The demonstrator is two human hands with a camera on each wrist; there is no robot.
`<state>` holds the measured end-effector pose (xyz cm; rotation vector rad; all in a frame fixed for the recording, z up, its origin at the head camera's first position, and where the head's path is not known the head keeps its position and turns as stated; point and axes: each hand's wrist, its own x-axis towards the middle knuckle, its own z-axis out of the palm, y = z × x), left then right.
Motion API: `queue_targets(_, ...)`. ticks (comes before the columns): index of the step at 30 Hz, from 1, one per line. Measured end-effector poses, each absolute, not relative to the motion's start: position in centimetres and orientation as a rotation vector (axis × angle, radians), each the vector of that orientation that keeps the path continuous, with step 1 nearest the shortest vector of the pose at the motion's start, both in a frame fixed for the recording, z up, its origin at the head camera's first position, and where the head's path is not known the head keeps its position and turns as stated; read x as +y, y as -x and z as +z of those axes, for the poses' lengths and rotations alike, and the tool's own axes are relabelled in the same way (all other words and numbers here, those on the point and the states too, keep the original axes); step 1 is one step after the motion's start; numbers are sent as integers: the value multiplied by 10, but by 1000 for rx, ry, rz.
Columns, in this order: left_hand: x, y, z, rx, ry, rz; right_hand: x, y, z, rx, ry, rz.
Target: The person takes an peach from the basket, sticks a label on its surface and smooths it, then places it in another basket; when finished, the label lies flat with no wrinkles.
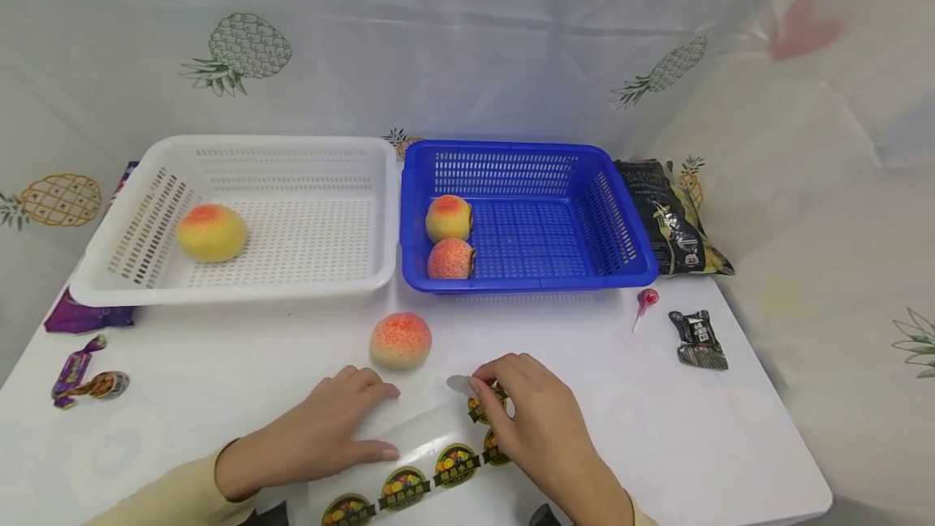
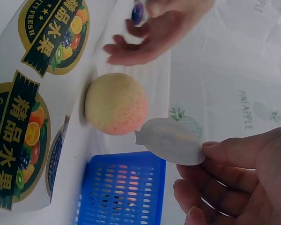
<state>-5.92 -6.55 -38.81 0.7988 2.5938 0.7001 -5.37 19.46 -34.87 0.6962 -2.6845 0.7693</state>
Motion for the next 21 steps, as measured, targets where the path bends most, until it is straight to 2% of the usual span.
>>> queue_targets(7,-70,73,-367,2800,-670,888,195,55,-349,-2723,-659,773)
queue_targets(17,-71,115,-398,2575,-897,1067,189,58,-349,-2713,-664,820)
queue_targets(21,-73,128,-408,2538,-912,1038,186,60,-348,-2731,-646,850)
